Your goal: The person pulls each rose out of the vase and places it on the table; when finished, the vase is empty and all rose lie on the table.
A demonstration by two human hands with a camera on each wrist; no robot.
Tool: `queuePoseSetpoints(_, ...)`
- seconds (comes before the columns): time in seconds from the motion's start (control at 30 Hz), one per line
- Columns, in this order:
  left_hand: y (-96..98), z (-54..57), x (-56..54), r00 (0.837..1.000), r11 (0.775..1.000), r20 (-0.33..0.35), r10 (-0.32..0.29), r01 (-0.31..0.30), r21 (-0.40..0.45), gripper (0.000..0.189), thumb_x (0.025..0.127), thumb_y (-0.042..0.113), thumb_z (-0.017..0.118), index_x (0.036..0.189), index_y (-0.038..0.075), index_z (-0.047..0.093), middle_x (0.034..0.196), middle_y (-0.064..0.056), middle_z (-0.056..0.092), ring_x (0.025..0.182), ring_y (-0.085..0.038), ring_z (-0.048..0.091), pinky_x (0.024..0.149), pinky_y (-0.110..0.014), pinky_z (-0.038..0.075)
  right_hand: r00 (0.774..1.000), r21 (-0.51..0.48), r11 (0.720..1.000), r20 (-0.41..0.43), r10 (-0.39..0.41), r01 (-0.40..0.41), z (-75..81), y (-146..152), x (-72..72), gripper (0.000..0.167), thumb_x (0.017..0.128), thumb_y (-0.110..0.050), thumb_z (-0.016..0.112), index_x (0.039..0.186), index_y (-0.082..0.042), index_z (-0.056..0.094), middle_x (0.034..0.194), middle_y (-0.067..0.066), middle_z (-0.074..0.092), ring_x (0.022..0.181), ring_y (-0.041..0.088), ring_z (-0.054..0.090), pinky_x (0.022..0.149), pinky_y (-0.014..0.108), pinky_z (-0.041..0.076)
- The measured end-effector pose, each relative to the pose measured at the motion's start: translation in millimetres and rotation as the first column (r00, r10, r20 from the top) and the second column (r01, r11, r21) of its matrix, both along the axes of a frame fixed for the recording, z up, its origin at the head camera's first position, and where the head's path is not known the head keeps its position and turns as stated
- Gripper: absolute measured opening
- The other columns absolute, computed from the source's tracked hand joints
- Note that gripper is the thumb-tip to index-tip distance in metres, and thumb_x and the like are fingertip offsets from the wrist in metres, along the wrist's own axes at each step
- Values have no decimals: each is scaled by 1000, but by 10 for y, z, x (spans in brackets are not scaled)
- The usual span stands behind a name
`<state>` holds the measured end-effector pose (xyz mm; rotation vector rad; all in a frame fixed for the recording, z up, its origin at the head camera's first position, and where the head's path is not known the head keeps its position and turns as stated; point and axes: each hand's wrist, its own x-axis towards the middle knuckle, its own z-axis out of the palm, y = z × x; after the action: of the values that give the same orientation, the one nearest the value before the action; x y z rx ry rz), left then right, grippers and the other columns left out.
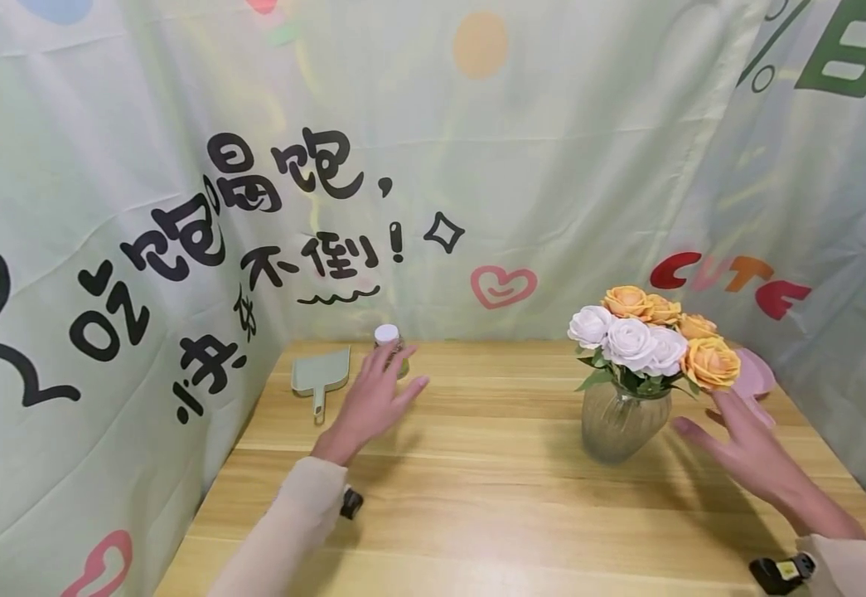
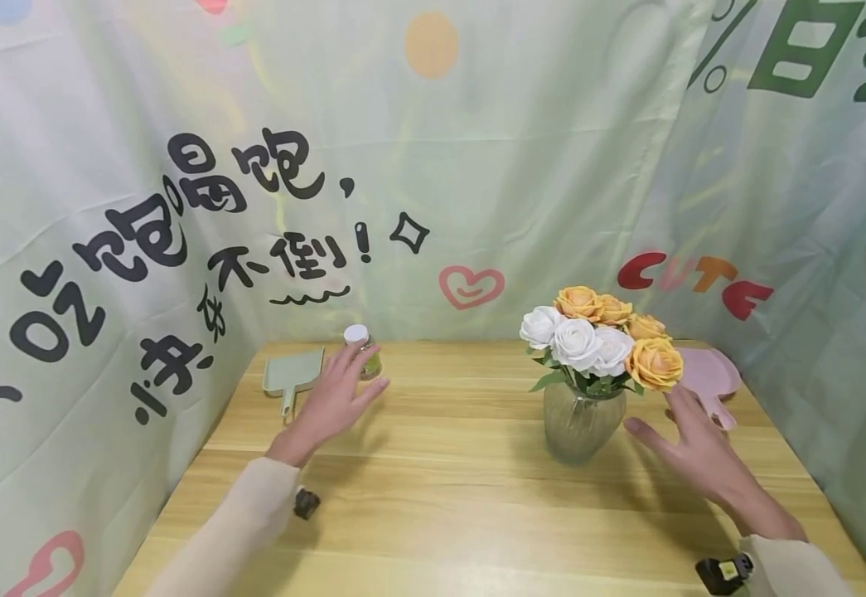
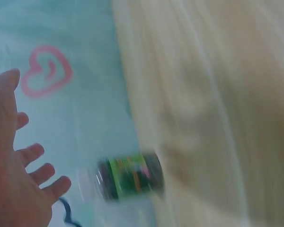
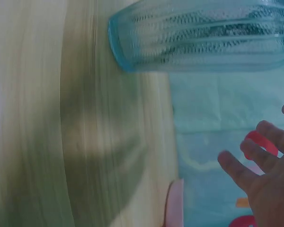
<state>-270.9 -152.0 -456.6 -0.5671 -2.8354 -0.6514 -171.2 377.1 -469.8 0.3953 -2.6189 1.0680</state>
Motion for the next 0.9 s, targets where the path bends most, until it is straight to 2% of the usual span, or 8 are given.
queuePoseSetpoints(0.17, 507, 61, -35, 993, 990, 33, -114, 111, 84, 71, 110, 62, 51, 171, 29, 35, 181, -8, 24, 165, -34, 29, 128, -66, 36, 997, -92, 994, 49, 59, -54, -30, -105, -44, 86, 107, -9, 69, 175, -11, 17, 168, 40, 30, 137, -22, 31, 97, -6, 38)
queuePoseSetpoints(0.23, 696, 64, -38, 983, 978, 47, -177, 170, 118, 72, 110, 62, 52, 171, 29, 34, 181, -7, 23, 165, -34, 30, 127, -65, 39, 995, -127, 990, 63, 73, -65, -42, -135, -51, 87, 107, -8, 69, 176, -14, 16, 168, 37, 32, 132, -24, 34, 96, -5, 41)
queuePoseSetpoints(0.3, 869, 51, -37, 970, 965, 65, -233, 222, 139, 72, 110, 62, 54, 171, 30, 33, 182, -5, 23, 164, -33, 31, 126, -64, 41, 993, -158, 984, 73, 92, -79, -50, -158, -55, 87, 108, -7, 67, 176, -17, 14, 174, 27, 31, 132, -24, 36, 96, -3, 43)
queuePoseSetpoints(0.43, 1175, -6, -24, 936, 934, 114, -334, 311, 177, 74, 109, 61, 57, 172, 33, 31, 181, -2, 25, 164, -29, 33, 129, -60, 39, 990, -201, 975, 80, 113, -95, -58, -204, -48, 87, 108, -6, 66, 176, -25, 16, 174, -9, 32, 133, -24, 36, 97, -2, 46)
queuePoseSetpoints(0.5, 1312, -38, -8, 914, 914, 146, -379, 345, 212, 75, 108, 61, 58, 172, 34, 30, 180, 0, 27, 163, -26, 36, 130, -56, 39, 990, -214, 971, 73, 124, -106, -60, -223, -43, 87, 108, -4, 65, 176, -26, 16, 170, -21, 30, 132, -24, 37, 95, -1, 48)
queuePoseSetpoints(0.7, 1656, -66, 86, 841, 848, 228, -491, 401, 345, 75, 107, 58, 64, 171, 37, 31, 175, 8, 36, 152, -17, 50, 125, -38, 47, 991, -209, 971, 46, 126, -114, -77, -245, -46, 84, 107, -1, 65, 176, -21, 20, 165, -31, 31, 129, -23, 40, 93, 2, 51)
queuePoseSetpoints(0.8, 1808, -72, 124, 813, 814, 235, -533, 418, 403, 76, 107, 53, 67, 171, 35, 31, 174, 8, 37, 152, -15, 51, 124, -31, 47, 993, -194, 977, 55, 104, -92, -95, -237, -59, 76, 108, -4, 65, 173, -12, 28, 156, -36, 36, 126, -24, 40, 92, 1, 50)
queuePoseSetpoints(0.9, 1933, -103, 154, 784, 770, 237, -573, 417, 483, 77, 106, 45, 72, 171, 32, 33, 174, 6, 36, 155, -16, 48, 125, -26, 44, 994, -185, 980, 65, 87, -74, -111, -242, -68, 68, 108, -6, 65, 169, -2, 35, 148, -41, 38, 125, -25, 40, 91, 1, 49)
